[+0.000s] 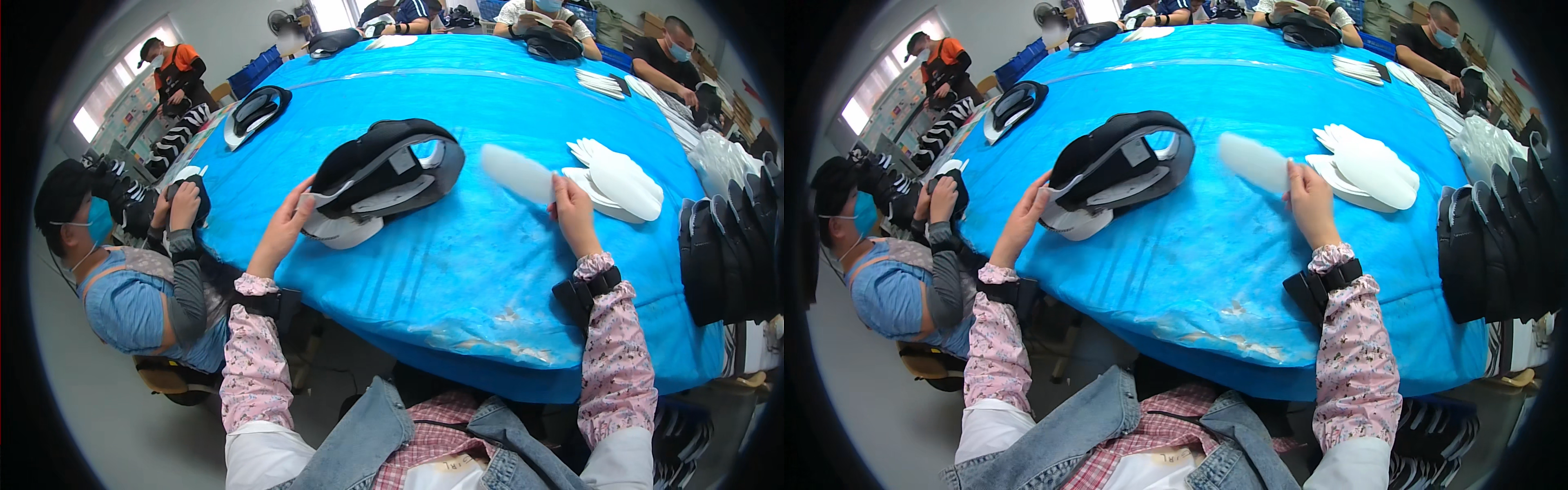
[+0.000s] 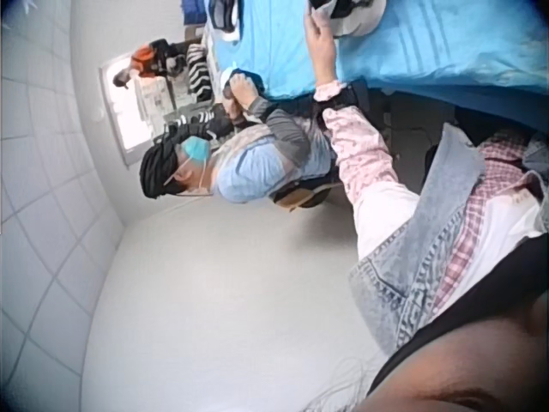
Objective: The person inserts a white foam padding piece into the interior of a black shoe upper, smooths it out by hand, and then repeats the action with a second shoe upper.
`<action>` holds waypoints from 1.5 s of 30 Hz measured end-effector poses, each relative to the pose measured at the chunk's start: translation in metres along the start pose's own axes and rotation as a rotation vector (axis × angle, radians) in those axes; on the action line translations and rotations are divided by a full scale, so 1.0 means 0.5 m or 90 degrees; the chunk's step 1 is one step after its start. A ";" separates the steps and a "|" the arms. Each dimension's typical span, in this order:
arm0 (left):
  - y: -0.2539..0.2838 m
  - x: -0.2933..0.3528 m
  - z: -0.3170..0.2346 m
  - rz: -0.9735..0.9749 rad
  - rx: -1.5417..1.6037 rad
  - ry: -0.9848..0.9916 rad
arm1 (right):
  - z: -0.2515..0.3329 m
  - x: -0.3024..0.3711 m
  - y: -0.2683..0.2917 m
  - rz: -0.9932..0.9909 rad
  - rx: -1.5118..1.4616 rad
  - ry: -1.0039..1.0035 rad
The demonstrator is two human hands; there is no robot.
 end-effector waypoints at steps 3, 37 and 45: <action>-0.024 -0.011 -0.051 -0.002 0.013 -0.046 | -0.016 -0.007 0.051 -0.128 0.006 -0.007; -0.347 -0.198 -0.125 -0.022 0.365 -0.236 | 0.159 0.018 -0.034 0.021 -0.136 0.271; -0.350 -0.176 -0.194 0.107 0.602 -0.120 | 0.160 0.033 -0.029 -0.019 -0.140 0.283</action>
Point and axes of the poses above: each hand's wrist, its own x-axis away from the middle knuckle, its own y-axis out of the back of the hand, z = x × y, the point moved 9 cm from there along -x, towards the middle knuckle, and after that the axes turned 9 degrees about y, right-handed, at the moved point
